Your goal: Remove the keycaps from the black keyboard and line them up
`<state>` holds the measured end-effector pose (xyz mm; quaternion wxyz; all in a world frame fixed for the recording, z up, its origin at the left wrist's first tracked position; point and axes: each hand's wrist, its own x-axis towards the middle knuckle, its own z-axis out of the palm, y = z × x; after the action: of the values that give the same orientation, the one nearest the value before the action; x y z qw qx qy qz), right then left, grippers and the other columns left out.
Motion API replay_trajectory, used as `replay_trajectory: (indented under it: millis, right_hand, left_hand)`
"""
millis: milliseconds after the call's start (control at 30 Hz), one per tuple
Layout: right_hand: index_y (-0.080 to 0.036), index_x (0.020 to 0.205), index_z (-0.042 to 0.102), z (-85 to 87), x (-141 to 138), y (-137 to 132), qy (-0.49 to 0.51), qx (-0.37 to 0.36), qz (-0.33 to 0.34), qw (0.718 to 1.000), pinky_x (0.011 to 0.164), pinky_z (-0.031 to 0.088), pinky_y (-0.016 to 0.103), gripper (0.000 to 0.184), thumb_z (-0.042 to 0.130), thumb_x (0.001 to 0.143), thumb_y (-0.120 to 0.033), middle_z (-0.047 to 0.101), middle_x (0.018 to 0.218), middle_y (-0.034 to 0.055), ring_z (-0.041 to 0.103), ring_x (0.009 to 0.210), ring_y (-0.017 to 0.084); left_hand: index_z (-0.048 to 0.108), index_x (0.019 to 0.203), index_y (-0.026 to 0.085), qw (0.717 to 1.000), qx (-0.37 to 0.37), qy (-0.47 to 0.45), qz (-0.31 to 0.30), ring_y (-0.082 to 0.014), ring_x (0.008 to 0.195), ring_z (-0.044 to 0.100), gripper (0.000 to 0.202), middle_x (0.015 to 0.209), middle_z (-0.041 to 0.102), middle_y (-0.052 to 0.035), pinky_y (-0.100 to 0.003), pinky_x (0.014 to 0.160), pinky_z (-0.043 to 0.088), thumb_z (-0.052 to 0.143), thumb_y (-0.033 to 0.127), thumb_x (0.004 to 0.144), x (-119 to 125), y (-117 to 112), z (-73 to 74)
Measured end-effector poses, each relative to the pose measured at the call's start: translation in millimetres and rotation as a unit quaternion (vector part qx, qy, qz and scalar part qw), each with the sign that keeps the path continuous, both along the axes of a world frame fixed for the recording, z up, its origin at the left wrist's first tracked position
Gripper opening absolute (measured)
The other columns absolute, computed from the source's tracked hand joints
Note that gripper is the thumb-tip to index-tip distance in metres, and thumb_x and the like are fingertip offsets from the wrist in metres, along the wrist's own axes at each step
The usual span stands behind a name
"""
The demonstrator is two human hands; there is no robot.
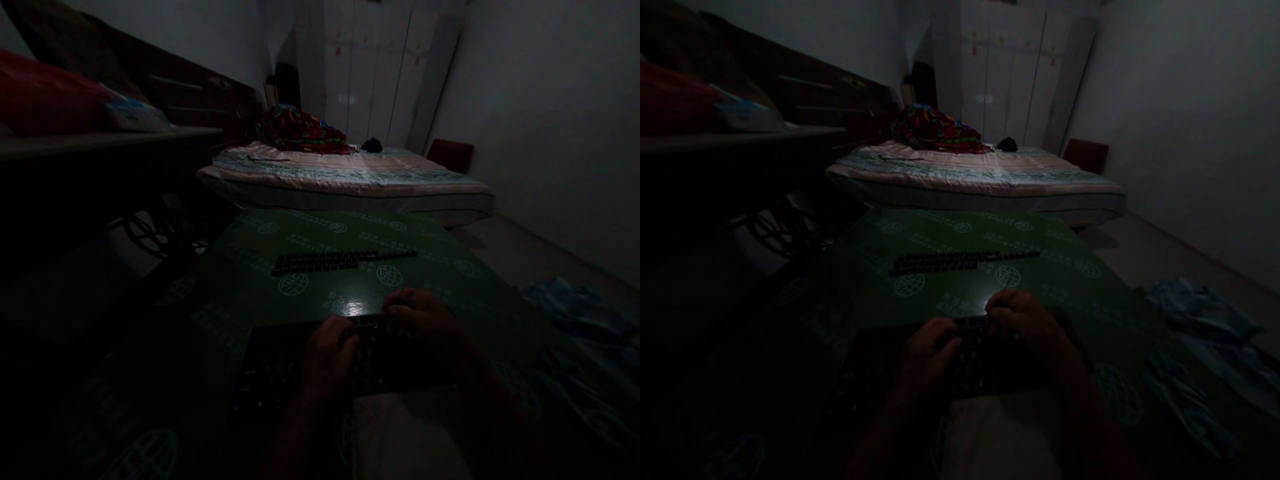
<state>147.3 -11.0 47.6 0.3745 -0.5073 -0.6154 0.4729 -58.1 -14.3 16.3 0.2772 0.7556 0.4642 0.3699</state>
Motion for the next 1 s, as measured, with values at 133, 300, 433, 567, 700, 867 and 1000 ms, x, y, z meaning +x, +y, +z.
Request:
replay_trajectory:
  millis: [133, 300, 433, 567, 700, 867, 1000]
  right_hand:
    - [-0.014, 0.082, 0.061, 1.2, -4.6, -2.8, -0.029, -0.02, 0.024, 0.999, 0.052, 0.041, 0.019, 0.014, 0.057, 0.075, -0.026, 0.06, 0.062, -0.0003, 0.054, 0.054, 0.01]
    - [-0.015, 0.08, 0.061, 3.6, -11.2, -6.7, -0.048, -0.028, 0.053, 0.997, 0.053, 0.04, 0.019, 0.011, 0.056, 0.075, -0.024, 0.057, 0.062, -0.0016, 0.052, 0.057, 0.01]
    - [-0.015, 0.08, 0.061, 0.6, -11.9, -6.8, -0.04, -0.023, 0.062, 0.997, 0.055, 0.04, 0.021, 0.011, 0.057, 0.075, -0.024, 0.057, 0.065, -0.0009, 0.052, 0.059, 0.011]
    - [-0.015, 0.078, 0.062, -2.3, -12.1, -4.9, -0.058, 0.012, 0.075, 0.995, 0.057, 0.041, 0.022, 0.009, 0.058, 0.075, -0.022, 0.058, 0.067, -0.0002, 0.052, 0.06, 0.011]
    - [-0.016, 0.079, 0.063, -3.5, -12.8, -3.4, -0.078, 0.051, 0.086, 0.992, 0.059, 0.042, 0.022, 0.009, 0.057, 0.075, -0.02, 0.06, 0.069, 0.0004, 0.054, 0.063, 0.012]
    - [-0.016, 0.079, 0.064, -4.6, -13.1, -3.7, -0.068, 0.06, 0.101, 0.991, 0.061, 0.044, 0.023, 0.008, 0.058, 0.076, -0.02, 0.062, 0.072, 0.0011, 0.056, 0.066, 0.013]
    - [-0.016, 0.08, 0.066, -6.4, -13.6, -2.9, -0.06, 0.067, 0.125, 0.988, 0.064, 0.045, 0.024, 0.009, 0.059, 0.076, -0.02, 0.064, 0.074, 0.0016, 0.058, 0.069, 0.014]
  left_hand:
    - [0.056, 0.08, 0.018, 0.999, 0.008, 0.029, -0.029, -0.0157, 0.081, 0.055, 0.011, 0.084, 0.057, -0.003, -0.027, 0.072, 0.044, 0.048, 0.012, 0.074, 4.5, -3.3, -1.9]
    - [0.055, 0.081, 0.019, 0.995, 0.014, 0.081, -0.061, -0.0175, 0.087, 0.052, 0.013, 0.088, 0.056, -0.0037, -0.028, 0.075, 0.043, 0.048, 0.012, 0.074, 10.2, -4.6, -6.2]
    - [0.056, 0.082, 0.018, 0.99, 0.02, 0.126, -0.067, -0.0185, 0.087, 0.051, 0.013, 0.088, 0.056, -0.0047, -0.029, 0.075, 0.042, 0.048, 0.011, 0.073, 14.2, -4.3, -7.5]
    - [0.057, 0.083, 0.017, 0.984, 0.015, 0.166, -0.07, -0.0181, 0.088, 0.051, 0.016, 0.09, 0.057, -0.0048, -0.028, 0.076, 0.042, 0.05, 0.009, 0.071, 16.8, -3.8, -8.8]
    - [0.058, 0.084, 0.016, 0.979, 0.009, 0.194, -0.066, -0.0179, 0.088, 0.051, 0.014, 0.09, 0.058, -0.0051, -0.028, 0.077, 0.042, 0.05, 0.011, 0.073, 19.4, -2.8, -8.5]
    - [0.057, 0.082, 0.018, 0.97, 0.005, 0.234, -0.056, -0.0176, 0.087, 0.051, 0.01, 0.089, 0.057, -0.0048, -0.027, 0.075, 0.042, 0.05, 0.015, 0.076, 23.0, -3.2, -4.5]
    - [0.058, 0.083, 0.017, 0.965, -0.002, 0.259, -0.048, -0.0179, 0.087, 0.052, 0.012, 0.089, 0.058, -0.0053, -0.027, 0.073, 0.042, 0.048, 0.015, 0.077, 25.9, -4.3, -1.0]
